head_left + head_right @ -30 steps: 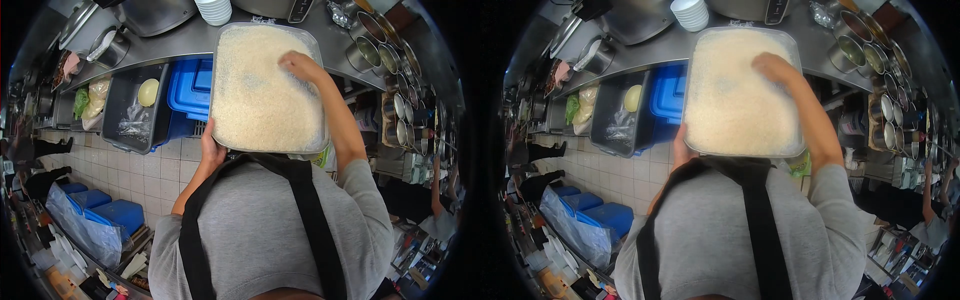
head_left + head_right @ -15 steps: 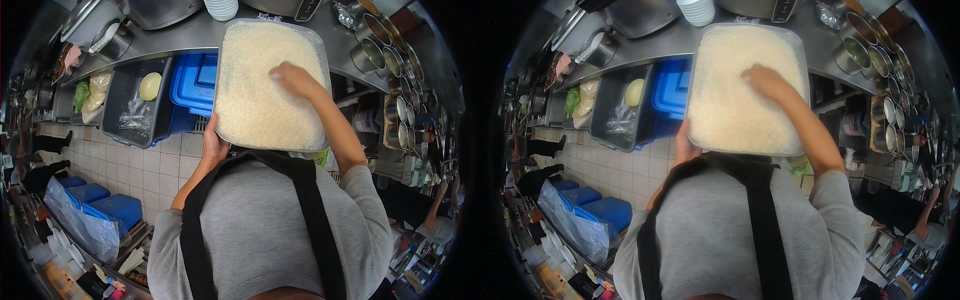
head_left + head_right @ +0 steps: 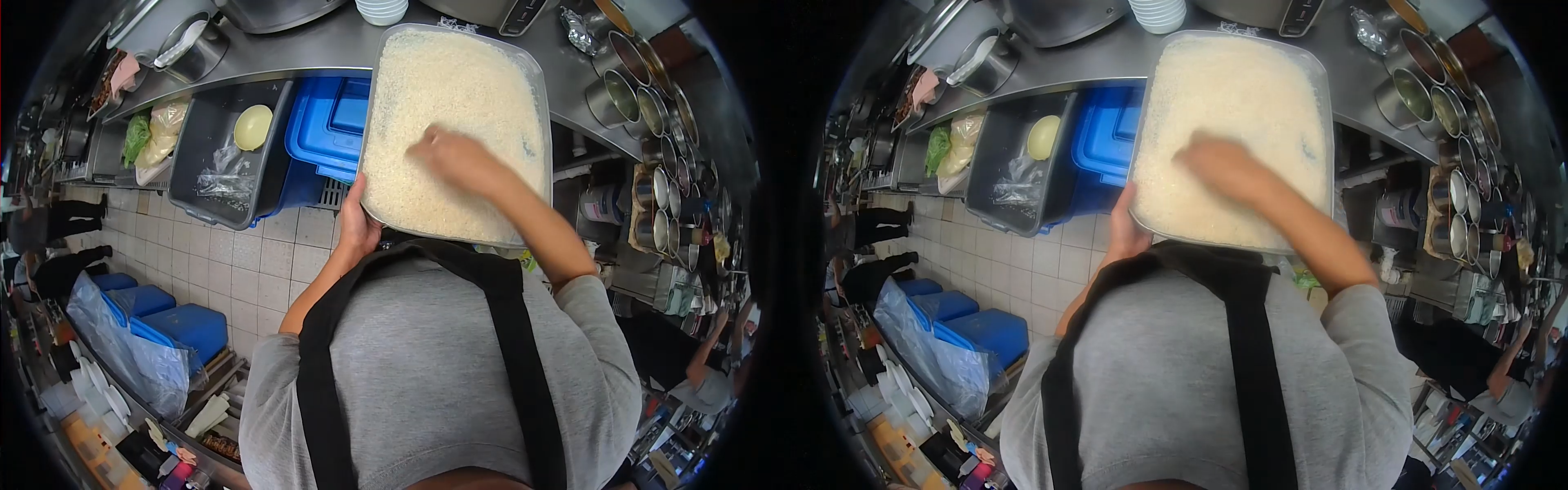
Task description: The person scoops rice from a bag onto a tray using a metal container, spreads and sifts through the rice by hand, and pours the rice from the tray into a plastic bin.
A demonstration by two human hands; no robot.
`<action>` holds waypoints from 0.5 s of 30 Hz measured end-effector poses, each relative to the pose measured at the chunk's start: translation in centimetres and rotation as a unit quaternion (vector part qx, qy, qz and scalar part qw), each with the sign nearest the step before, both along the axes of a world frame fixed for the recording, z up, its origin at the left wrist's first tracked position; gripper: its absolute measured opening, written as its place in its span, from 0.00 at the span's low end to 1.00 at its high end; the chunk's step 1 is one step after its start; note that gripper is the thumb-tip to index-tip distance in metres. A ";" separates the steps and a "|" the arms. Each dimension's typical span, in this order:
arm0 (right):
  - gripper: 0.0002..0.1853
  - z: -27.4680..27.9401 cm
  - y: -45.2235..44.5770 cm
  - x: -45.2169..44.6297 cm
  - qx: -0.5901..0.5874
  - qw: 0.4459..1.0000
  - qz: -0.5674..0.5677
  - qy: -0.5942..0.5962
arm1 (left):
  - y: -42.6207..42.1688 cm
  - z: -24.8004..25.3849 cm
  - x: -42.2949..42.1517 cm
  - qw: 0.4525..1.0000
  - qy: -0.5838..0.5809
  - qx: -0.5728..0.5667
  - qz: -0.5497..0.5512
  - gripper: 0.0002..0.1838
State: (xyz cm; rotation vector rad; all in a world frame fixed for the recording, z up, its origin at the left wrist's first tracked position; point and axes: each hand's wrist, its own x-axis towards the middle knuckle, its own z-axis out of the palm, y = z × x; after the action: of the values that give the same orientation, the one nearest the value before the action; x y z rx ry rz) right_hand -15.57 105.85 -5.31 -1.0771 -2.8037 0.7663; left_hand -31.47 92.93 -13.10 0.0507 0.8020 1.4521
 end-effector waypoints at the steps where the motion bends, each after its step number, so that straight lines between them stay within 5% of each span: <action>1: 0.16 1.1 -2.2 -0.8 0.010 0.994 0.103 -0.028 | 0.1 0.0 -0.1 1.000 -0.003 0.007 -0.006 0.27; 5: 0.19 -0.2 -2.6 -2.8 0.010 0.994 0.110 -0.018 | 0.0 0.1 -0.2 1.000 -0.017 0.007 -0.010 0.27; 9: 0.20 -2.0 5.7 -1.6 0.052 0.994 -0.067 -0.074 | 0.2 0.1 -0.1 1.000 -0.011 -0.010 -0.003 0.27; 15: 0.16 -0.7 8.1 4.4 0.114 0.982 -0.098 -0.118 | 0.3 0.2 -0.4 1.000 0.002 -0.007 0.000 0.27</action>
State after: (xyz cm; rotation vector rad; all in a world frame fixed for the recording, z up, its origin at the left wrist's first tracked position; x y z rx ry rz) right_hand -11.13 113.99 -5.99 -1.4550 -2.8186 0.3069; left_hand -31.83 93.23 -12.89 0.0430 0.8150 1.4463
